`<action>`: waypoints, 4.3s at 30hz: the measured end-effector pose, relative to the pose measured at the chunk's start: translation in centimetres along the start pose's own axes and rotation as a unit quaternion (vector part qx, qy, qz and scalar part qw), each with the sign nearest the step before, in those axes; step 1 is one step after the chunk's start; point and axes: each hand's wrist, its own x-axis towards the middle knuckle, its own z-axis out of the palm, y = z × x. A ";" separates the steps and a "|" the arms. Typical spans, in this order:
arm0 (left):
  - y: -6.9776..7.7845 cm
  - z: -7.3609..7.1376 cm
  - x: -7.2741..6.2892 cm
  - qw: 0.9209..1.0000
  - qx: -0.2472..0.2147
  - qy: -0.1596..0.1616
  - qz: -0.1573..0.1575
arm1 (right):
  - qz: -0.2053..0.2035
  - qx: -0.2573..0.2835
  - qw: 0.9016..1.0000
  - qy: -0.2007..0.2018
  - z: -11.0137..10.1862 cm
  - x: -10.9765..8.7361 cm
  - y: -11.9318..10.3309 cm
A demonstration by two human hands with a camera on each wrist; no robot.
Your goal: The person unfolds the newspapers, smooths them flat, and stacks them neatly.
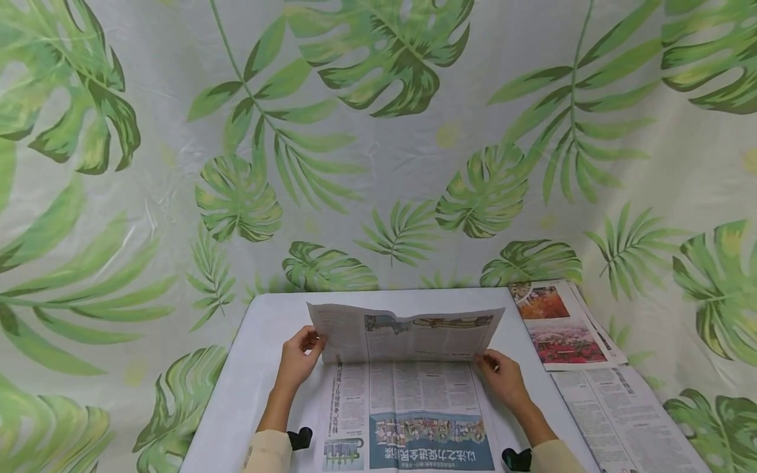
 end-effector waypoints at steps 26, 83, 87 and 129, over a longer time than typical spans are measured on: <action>-3.5 1.0 -0.2 0.998 0.054 -0.007 -0.032 | 0.107 -0.041 0.991 -0.075 1.0 1.0 1.1; -4.6 1.4 -1.2 0.981 0.110 -0.060 -0.145 | 0.119 -0.051 0.990 -0.065 1.1 1.1 1.2; -4.8 1.7 -1.3 0.979 0.122 -0.058 -0.150 | 0.129 -0.055 0.987 -0.076 1.1 1.2 1.4; -4.8 2.6 -2.5 0.969 0.173 -0.077 -0.158 | 0.148 -0.064 0.980 -0.114 0.7 0.8 0.4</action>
